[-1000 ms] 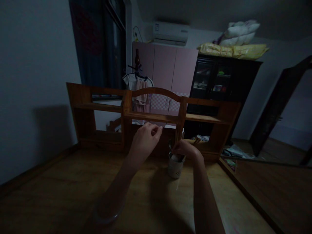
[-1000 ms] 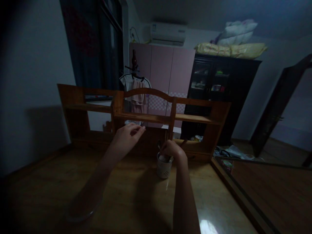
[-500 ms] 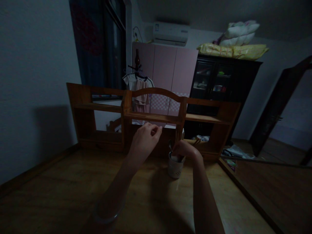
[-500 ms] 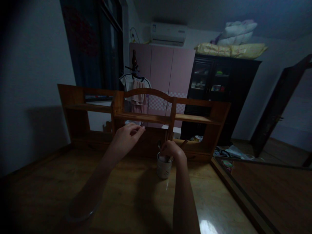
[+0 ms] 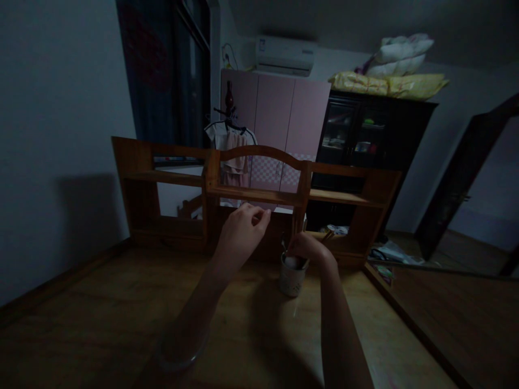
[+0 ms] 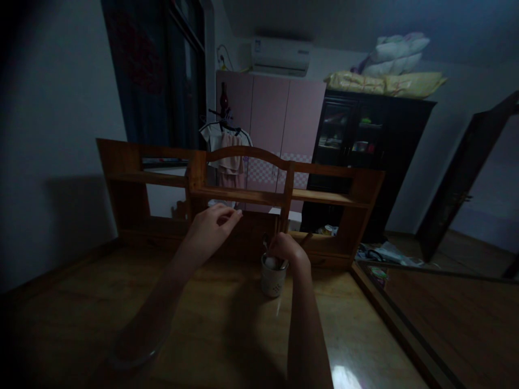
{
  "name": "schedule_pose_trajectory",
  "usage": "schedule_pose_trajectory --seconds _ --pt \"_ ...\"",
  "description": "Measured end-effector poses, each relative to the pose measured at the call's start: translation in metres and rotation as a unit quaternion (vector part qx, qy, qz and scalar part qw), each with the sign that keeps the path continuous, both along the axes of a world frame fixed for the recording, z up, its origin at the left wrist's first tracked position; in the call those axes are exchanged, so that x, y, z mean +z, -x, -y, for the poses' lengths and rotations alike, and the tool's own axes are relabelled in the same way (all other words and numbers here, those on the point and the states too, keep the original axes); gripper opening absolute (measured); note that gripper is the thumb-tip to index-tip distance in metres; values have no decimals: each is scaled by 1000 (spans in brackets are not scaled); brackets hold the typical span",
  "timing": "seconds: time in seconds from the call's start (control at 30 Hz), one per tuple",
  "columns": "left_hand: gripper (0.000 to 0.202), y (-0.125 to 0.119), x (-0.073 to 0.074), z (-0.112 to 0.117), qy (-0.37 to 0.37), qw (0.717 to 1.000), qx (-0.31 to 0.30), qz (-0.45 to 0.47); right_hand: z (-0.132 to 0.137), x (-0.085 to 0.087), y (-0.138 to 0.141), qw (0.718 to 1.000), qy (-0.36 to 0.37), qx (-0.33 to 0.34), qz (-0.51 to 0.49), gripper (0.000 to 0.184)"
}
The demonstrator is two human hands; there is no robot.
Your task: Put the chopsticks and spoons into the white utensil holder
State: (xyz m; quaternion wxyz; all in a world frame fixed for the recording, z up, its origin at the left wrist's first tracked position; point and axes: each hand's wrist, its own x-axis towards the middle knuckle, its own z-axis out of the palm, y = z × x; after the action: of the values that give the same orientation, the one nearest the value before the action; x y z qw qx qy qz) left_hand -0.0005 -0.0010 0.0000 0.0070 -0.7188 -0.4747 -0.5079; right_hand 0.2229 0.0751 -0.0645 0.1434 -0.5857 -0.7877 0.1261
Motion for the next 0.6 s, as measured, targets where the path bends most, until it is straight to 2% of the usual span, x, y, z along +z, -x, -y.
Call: schedule_pose_trajectory --seconds 0.33,0.6 --pt "26 0 0 -1 -1 1000 6 -3 -2 -1 -1 1000 -10 -12 8 20" --pt "25 -1 -1 0 0 1000 2 0 0 1 0 1000 12 -18 3 16"
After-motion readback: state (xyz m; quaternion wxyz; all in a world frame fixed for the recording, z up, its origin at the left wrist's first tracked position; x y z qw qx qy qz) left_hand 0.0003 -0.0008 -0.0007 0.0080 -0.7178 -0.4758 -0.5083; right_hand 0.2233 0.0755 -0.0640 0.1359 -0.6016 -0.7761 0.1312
